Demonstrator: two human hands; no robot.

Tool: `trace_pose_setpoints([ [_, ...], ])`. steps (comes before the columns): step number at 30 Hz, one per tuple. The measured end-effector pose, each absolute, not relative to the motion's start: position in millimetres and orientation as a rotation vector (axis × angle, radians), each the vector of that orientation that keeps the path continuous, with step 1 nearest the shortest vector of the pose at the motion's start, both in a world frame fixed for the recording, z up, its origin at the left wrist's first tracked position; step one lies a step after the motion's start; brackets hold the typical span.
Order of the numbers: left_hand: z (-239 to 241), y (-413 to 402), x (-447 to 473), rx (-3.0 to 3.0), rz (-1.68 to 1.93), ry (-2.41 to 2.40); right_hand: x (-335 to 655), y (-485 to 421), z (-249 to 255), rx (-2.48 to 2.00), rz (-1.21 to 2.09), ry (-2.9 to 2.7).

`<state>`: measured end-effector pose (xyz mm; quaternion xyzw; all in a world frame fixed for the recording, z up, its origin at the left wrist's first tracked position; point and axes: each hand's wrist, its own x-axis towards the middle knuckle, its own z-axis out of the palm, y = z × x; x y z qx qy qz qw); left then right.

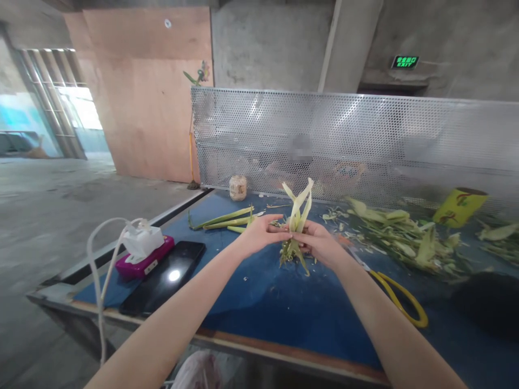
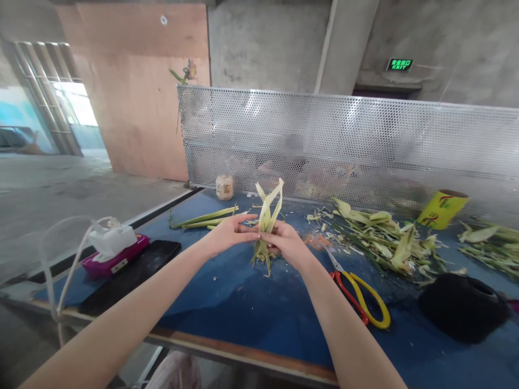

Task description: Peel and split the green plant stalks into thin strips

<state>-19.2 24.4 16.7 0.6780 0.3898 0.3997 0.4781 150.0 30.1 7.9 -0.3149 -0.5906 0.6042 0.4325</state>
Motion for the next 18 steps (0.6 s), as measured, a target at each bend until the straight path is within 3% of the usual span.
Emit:
trace_pose_setpoints([
  [8,21.4,30.2,-17.0,1.446,1.106,0.948,144.8,26.8,6.9,-0.776,1.581,-1.481],
  [13,24.8,30.0,-15.8,1.304,1.005,0.742,144.8,21.6,9.1,-0.715,1.691,-1.527],
  [18,15.4,29.8,-19.3,1.411,1.032,1.113,144.9,19.0,12.7,-0.703,1.72,-1.568],
])
